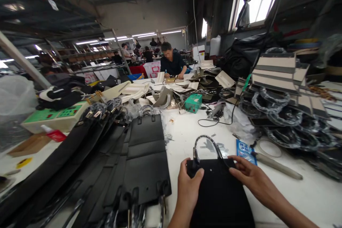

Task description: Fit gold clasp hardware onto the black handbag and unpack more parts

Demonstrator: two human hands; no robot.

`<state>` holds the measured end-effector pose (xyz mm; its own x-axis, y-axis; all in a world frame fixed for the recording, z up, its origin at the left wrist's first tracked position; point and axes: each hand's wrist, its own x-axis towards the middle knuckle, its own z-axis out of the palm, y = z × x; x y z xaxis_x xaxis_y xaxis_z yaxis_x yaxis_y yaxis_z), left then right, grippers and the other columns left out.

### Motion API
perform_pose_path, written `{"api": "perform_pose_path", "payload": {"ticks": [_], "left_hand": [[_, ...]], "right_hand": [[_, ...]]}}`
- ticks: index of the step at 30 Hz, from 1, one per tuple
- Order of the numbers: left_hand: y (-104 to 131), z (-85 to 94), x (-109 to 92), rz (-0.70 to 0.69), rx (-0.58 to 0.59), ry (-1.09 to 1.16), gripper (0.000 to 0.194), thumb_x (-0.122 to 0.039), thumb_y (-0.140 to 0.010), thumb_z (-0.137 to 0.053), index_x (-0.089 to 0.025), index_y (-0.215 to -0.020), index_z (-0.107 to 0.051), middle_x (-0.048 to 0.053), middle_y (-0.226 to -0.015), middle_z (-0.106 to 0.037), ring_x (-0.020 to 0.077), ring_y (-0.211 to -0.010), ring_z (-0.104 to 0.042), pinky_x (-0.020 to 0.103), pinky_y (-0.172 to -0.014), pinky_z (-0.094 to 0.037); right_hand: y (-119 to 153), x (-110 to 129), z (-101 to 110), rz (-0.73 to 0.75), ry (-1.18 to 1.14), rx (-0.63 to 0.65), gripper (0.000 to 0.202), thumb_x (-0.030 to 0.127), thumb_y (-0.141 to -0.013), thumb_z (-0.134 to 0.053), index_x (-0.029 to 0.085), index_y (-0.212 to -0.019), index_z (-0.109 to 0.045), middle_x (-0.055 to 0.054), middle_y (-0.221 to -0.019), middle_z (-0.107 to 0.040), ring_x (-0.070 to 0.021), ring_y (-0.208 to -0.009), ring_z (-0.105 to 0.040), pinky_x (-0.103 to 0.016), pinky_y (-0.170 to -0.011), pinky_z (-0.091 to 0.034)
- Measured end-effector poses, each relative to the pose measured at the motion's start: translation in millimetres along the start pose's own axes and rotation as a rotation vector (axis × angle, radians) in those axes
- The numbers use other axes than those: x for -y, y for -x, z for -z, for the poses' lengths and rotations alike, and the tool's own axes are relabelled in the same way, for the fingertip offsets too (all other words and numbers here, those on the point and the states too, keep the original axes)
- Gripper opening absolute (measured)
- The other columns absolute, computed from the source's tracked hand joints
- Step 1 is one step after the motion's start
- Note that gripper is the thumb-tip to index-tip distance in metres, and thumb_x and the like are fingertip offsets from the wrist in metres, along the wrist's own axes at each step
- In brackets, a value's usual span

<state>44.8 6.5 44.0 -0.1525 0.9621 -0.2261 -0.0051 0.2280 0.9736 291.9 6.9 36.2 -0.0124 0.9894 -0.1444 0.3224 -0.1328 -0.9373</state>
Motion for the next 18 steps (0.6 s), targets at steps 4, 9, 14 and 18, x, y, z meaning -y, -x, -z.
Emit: {"api": "perform_pose_path", "payload": {"ticks": [4, 9, 14, 18], "left_hand": [[-8, 1.9, 5, 0.099, 0.063, -0.008, 0.045, -0.047, -0.075, -0.072, -0.017, -0.105, -0.059, 0.011, -0.099, -0.071, 0.0269, -0.096, -0.065, 0.033, -0.085, -0.049], [-8, 4.7, 10, 0.103, 0.069, 0.067, 0.045, -0.058, -0.073, -0.07, -0.019, -0.094, -0.064, 0.008, -0.089, -0.072, 0.027, -0.091, -0.065, 0.032, -0.085, -0.048], [-12, 0.7, 33, 0.147, 0.036, 0.057, 0.055, -0.065, -0.074, -0.064, -0.02, -0.105, -0.065, 0.008, -0.085, -0.071, 0.027, -0.084, -0.065, 0.033, -0.078, -0.05], [-16, -1.4, 57, 0.126, -0.033, 0.012, 0.068, -0.069, -0.071, -0.063, -0.021, -0.12, -0.059, 0.007, -0.081, -0.07, 0.0258, -0.075, -0.065, 0.032, -0.068, -0.05]], "right_hand": [[-27, 25, 10, 0.008, 0.144, 0.088, 0.048, 0.056, -0.079, -0.068, 0.023, -0.113, -0.069, -0.004, -0.087, -0.069, -0.0251, -0.084, -0.065, -0.033, -0.075, -0.05], [-97, 76, -8, 0.179, 0.248, 0.065, 0.044, 0.055, -0.085, -0.062, 0.02, -0.112, -0.07, -0.007, -0.099, -0.072, -0.0248, -0.089, -0.065, -0.036, -0.081, -0.05], [-195, 111, -82, 0.417, 0.533, 0.195, 0.032, 0.04, -0.093, -0.056, 0.02, -0.114, -0.07, -0.007, -0.115, -0.069, -0.0185, -0.089, -0.065, -0.029, -0.083, -0.05], [-265, 120, -149, 0.479, 0.676, 0.286, 0.032, 0.03, -0.091, -0.059, 0.025, -0.122, -0.066, -0.004, -0.128, -0.062, -0.017, -0.096, -0.065, -0.026, -0.087, -0.047]]}}
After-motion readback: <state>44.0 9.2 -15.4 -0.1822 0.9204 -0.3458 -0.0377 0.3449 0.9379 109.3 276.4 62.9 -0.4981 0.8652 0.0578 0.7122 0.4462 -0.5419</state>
